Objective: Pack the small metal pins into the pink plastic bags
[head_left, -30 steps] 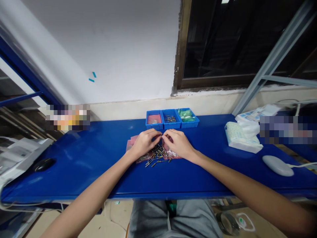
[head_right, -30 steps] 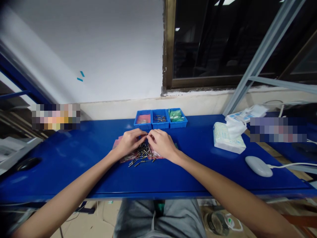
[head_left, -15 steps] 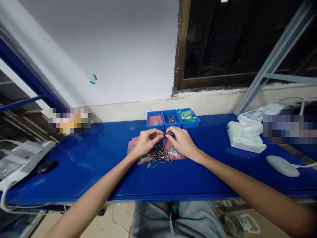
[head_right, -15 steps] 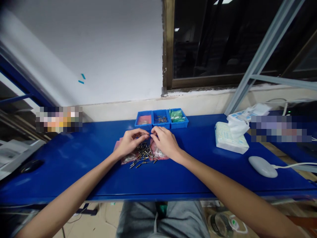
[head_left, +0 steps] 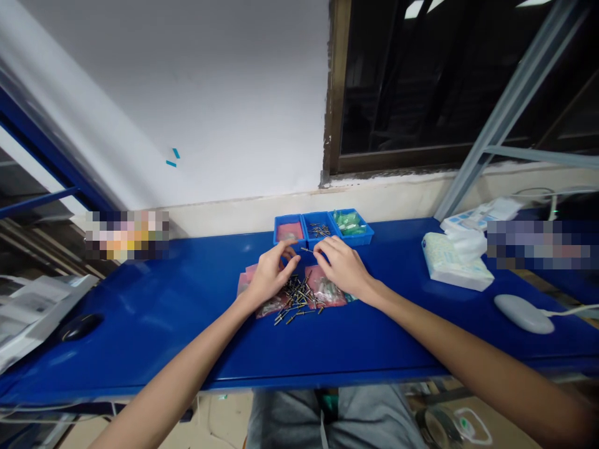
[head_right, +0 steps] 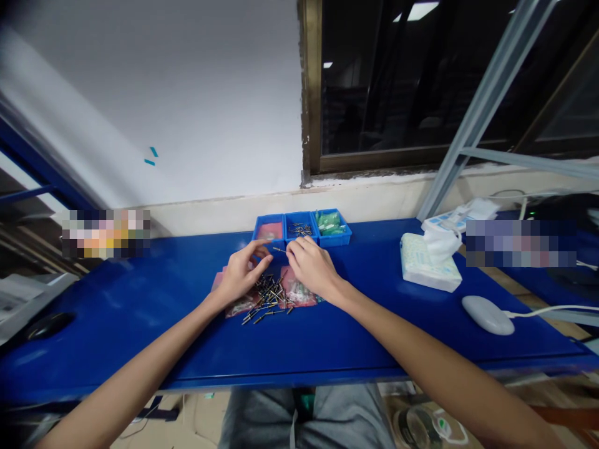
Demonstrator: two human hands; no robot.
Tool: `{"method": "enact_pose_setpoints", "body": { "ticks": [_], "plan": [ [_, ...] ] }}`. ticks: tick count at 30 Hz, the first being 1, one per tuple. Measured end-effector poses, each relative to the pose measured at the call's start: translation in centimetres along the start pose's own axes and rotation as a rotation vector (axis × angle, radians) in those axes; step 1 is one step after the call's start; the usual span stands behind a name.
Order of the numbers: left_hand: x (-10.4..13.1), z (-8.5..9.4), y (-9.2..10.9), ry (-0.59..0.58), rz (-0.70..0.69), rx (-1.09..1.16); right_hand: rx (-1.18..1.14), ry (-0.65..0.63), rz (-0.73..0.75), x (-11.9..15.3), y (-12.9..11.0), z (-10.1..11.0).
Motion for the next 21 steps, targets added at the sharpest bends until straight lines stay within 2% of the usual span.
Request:
{"method": "enact_pose_setpoints", "body": {
  "ticks": [3, 6, 11, 13, 16, 21],
  "plan": [
    [0.1, 0.0, -0.1, 0.007, -0.039, -0.080, 0.141, 0.058, 0.028, -0.8, 1.1, 0.8],
    [0.2, -0.5, -0.1, -0.036, -0.090, -0.148, 0.257, 0.079, -0.002, -1.9, 3.1, 1.0],
    [0.3, -0.8, -0.2, -0.079, -0.110, -0.198, 0.340, 0.007, -0.083, -3.4, 5.3, 0.4],
    [0.3, -0.9, -0.3, -0.093, -0.112, -0.212, 0.342, -0.025, -0.070, -3.2, 4.7, 0.4],
    [0.4, -1.1, -0.5, -0.124, -0.118, -0.239, 0.288, -0.081, 0.017, -2.1, 2.1, 0.4],
    [0.5, -1.4, -0.5, -0.179, -0.128, -0.269, 0.169, -0.276, 0.141, 0.7, -2.3, -1.8]
  ]
}}
Point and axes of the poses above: each hand's wrist, its own x-axis away from the middle knuckle, its own z-axis out of the back of the hand, y = z × x, the point moved 8 cm from there along -x, towards the middle knuckle, and after that the axes turned 1 degree about z, right-handed, at the moved point
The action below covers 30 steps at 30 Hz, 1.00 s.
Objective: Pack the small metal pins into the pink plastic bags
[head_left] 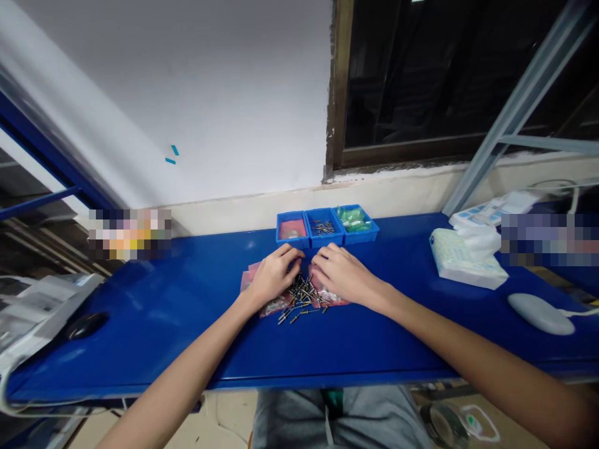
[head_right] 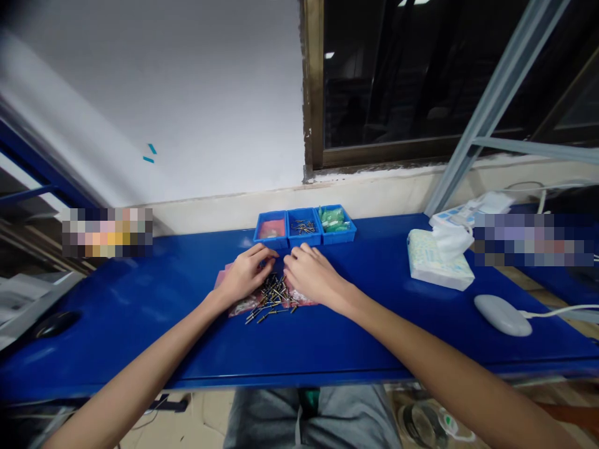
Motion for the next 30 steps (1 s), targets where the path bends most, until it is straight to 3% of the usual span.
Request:
{"method": "enact_pose_setpoints", "body": {
  "ticks": [5, 10, 16, 19, 30],
  "plan": [
    [0.0, 0.0, 0.2, -0.005, 0.004, -0.008, 0.002, -0.043, 0.015, 0.3, -1.4, -1.6],
    [-0.1, 0.0, 0.0, -0.029, 0.015, -0.024, -0.044, -0.065, 0.016, 0.3, -1.6, -1.5],
    [0.0, -1.0, -0.9, -0.269, -0.001, -0.127, -0.095, -0.093, 0.034, 0.5, -2.0, -1.8],
    [0.0, -1.1, -1.3, -0.328, 0.014, -0.094, -0.103, -0.099, 0.027, 0.5, -1.8, -2.0],
    [0.0, -1.6, -0.7, -0.259, 0.018, 0.027, -0.161, -0.046, 0.034, 0.3, -1.4, -1.7]
  ]
}}
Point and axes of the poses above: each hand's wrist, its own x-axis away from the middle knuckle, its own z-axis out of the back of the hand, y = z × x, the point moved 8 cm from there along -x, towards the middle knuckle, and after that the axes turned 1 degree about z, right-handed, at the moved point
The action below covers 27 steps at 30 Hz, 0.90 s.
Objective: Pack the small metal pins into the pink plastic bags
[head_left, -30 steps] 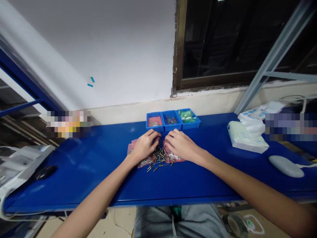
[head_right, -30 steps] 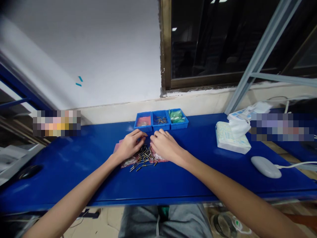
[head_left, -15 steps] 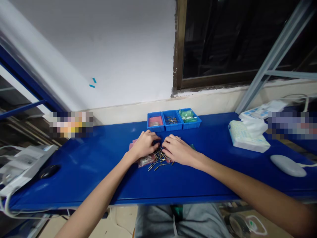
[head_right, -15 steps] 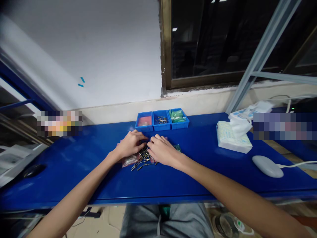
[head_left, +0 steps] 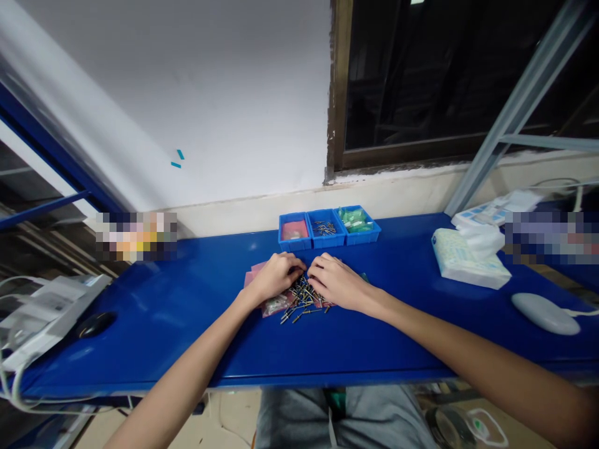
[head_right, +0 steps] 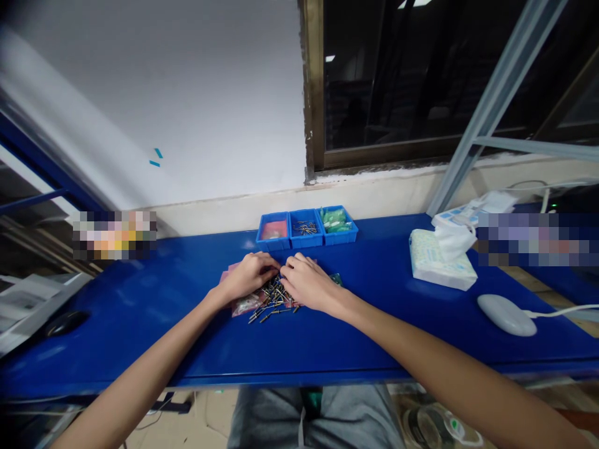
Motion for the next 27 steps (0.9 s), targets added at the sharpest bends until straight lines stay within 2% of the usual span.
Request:
{"method": "enact_pose_setpoints", "body": {
  "ticks": [6, 12, 19, 27],
  "plan": [
    [0.1, 1.1, 0.5, 0.148, -0.004, 0.125, -0.001, 0.054, 0.021, -0.2, 0.2, 0.2],
    [0.2, 2.2, 1.4, 0.253, -0.059, 0.208, 0.027, 0.132, -0.097, -0.2, 1.3, 0.8],
    [0.3, 2.0, 1.4, 0.308, -0.042, 0.289, -0.010, 0.173, -0.125, -0.1, 1.9, 0.9],
    [0.2, 1.7, 0.8, 0.277, 0.011, 0.445, -0.133, 0.184, -0.124, -0.3, 2.1, 0.7]
  ]
}}
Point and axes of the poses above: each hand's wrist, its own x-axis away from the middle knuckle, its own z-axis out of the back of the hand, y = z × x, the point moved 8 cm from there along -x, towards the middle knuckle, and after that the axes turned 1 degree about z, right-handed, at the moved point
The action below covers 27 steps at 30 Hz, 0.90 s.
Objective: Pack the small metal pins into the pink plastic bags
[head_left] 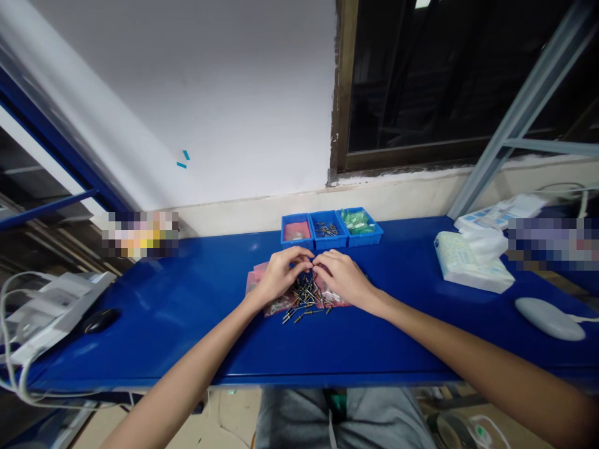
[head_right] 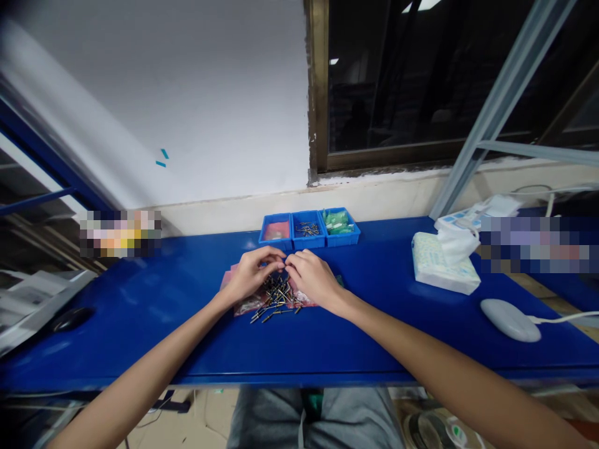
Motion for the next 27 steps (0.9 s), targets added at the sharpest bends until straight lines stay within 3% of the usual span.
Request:
{"method": "enact_pose_setpoints", "body": {
  "ticks": [7, 11, 15, 27],
  "plan": [
    [-0.1, 0.9, 1.1, 0.091, -0.091, -0.215, -0.040, 0.015, -0.113, 0.0, 0.5, 0.4],
    [0.1, 0.6, 1.6, 0.055, -0.163, -0.303, -0.053, 0.041, -0.170, 0.1, 0.9, 0.8],
    [0.3, 0.0, 1.5, -0.010, -0.187, -0.350, -0.081, 0.055, -0.156, 0.0, 0.6, 0.9],
    [0.4, 0.8, 1.3, 0.088, -0.152, -0.370, -0.029, -0.011, -0.089, 0.0, 0.0, 0.1]
  ]
}}
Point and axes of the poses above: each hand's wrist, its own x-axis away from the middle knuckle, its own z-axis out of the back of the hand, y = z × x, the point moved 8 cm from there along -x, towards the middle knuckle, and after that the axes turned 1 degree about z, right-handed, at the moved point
